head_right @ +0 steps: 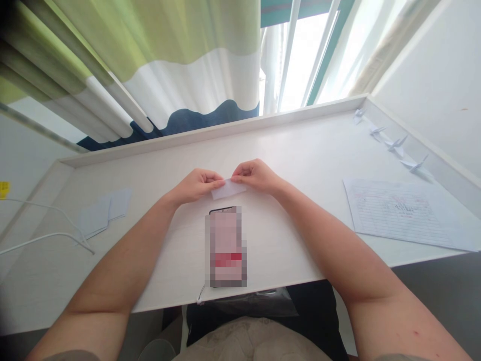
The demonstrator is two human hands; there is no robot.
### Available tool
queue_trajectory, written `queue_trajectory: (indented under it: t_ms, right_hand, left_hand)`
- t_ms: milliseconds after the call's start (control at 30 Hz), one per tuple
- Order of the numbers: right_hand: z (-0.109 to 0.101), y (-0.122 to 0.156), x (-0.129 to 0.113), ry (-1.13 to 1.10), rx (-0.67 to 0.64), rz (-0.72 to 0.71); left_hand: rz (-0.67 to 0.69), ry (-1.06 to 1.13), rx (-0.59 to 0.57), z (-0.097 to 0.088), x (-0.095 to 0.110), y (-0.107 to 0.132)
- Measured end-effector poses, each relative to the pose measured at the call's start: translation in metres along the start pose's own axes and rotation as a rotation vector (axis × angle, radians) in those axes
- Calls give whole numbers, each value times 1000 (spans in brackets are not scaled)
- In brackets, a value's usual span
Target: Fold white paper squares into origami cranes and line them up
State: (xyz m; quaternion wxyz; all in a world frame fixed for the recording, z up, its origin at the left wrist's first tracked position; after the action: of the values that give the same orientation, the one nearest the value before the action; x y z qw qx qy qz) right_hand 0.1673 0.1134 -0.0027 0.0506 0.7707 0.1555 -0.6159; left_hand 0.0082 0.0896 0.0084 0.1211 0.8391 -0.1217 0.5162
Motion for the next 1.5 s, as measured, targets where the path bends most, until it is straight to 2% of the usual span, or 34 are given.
queue_trajectory:
  t_ms: [100,300,533,867,1033,1367,1500]
  right_hand:
    - [-1,0,-1,15,-4,10]
    - [5,4,0,55,-115,27]
    - [6,3,0,75,-51,5]
    - [4,2,4,61,-39,30]
    - [2,2,3,51,-18,39]
    - [1,2,2,76,-34,18]
    - [-2,2,3,154,-19,15]
  left_hand:
    - [23,7,12,0,1,-1]
    - [37,11,15,2,2,-1]
    - [2,33,97,2,-4,-3]
    - [-27,79,168,0,-6,-2]
    - [15,30,214,-3,-3,-1]
    - [43,48,196,1,-1,-2]
    - [28,72,198,1,-3,-2]
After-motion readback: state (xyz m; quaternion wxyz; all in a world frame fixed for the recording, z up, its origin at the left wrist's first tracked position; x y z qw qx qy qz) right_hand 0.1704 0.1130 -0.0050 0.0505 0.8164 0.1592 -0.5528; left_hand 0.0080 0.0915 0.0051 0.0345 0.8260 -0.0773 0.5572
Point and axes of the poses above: each hand's wrist, its own y-axis away from the middle knuckle, its own z-axis out of the palm, x = y × z, the point moved 9 cm from there along -y, towards the middle knuckle, and after that the axes turned 12 degrees about x, right-handed, at the moved point
